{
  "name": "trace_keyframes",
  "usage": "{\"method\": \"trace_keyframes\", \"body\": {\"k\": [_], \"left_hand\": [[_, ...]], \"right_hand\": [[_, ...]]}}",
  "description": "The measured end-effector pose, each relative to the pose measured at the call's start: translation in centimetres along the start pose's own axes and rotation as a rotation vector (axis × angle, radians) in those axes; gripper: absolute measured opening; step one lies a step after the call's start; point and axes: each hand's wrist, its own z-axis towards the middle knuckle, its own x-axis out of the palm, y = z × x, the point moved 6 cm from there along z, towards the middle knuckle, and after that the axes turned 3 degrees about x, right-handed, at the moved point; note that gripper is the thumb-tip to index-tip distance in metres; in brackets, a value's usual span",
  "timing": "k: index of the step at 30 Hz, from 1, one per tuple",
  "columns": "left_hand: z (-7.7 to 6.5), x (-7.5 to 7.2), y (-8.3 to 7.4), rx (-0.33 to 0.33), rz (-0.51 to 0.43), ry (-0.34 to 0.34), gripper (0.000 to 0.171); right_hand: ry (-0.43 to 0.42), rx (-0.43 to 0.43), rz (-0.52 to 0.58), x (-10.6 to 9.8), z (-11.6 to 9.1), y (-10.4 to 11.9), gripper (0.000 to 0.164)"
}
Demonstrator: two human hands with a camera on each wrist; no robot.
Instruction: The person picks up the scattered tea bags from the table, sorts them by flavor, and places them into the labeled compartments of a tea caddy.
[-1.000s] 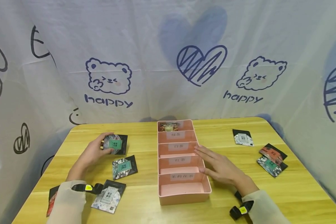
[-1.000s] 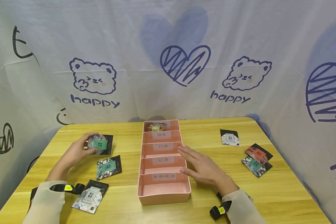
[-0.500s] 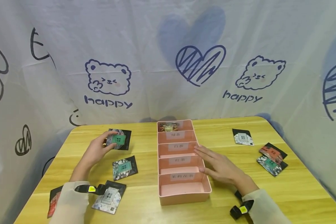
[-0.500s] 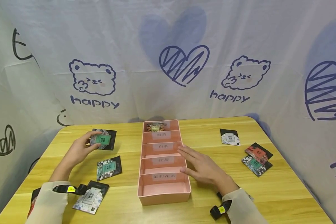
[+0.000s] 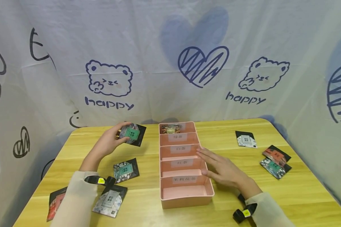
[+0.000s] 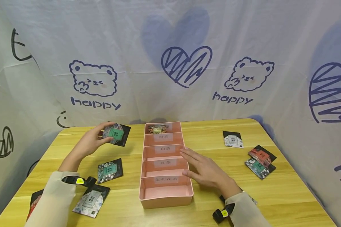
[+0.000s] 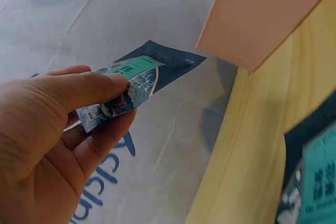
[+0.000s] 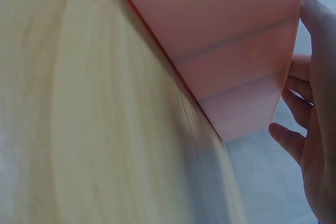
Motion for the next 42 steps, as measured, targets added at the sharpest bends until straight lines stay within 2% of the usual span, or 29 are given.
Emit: {"method": "trace_keyframes", "body": {"k": [7,18,26,33,42], "left_hand": [[1.7,0.5,-2.2,0.066,0.038,0.036,0.062],[4.5,2.0,-4.5,0.165,-0.044,0.116,0.059],[6.5,3.1,-5.6,0.183,-0.069,0.157,0.059],[8.5,4.6,-6.6,0.204,-0.072,0.192,0.059],[10.1,6.6,-7.8,0.198,-0.074,0.234,0.064]], "right_hand": [[-0.003,-0.001,0.003,0.1,0.0,-0.1,0.066],[-0.002,0.001,-0.001,0.1,0.0,-0.1,0.066],[0.003,0.009,0.000,0.1,0.0,0.0,0.065],[-0.004,0.004,0.002,0.2,-0.1,-0.1,0.066],[0.001,0.008,0.013,0.2,0.0,0.0,0.065]]}}
